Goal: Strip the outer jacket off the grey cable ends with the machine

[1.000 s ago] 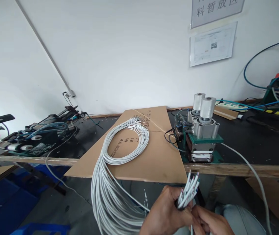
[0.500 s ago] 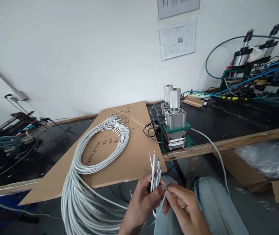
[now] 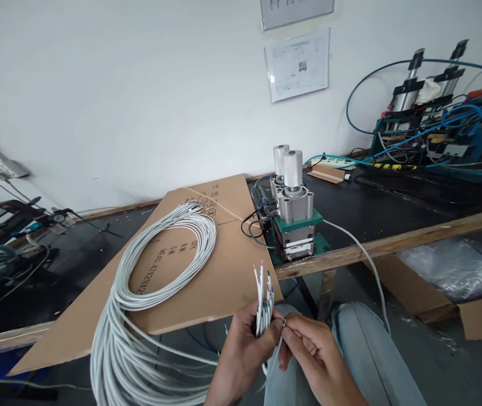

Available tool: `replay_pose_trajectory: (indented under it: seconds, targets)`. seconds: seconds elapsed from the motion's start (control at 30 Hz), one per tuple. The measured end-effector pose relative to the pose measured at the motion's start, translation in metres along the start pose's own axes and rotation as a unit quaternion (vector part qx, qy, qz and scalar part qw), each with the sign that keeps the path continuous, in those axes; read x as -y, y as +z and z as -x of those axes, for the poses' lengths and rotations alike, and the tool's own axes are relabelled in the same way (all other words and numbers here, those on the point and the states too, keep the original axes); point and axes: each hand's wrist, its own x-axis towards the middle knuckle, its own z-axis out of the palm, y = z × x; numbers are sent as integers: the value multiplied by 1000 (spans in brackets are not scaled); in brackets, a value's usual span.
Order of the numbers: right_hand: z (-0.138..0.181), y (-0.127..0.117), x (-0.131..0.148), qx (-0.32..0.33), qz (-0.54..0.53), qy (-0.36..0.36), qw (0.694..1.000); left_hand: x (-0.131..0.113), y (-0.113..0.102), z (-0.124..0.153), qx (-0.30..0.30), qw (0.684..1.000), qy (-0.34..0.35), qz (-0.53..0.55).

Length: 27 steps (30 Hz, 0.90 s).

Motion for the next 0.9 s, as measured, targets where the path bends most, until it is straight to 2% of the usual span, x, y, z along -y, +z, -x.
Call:
replay_pose_trajectory:
  seconds: [0.37,0.7,0.9]
  targets:
    - [0,5,-3,-39,36,-3,999,-7,8,-3,-71,997,-1,-36]
    - [-7,-4,1,-12,-71,63,995,-7,5,-8,-30,993,11,-113]
    - [-8,-6,5,-2,-83,60,995,-10,5,-10,-32,991,7,-130]
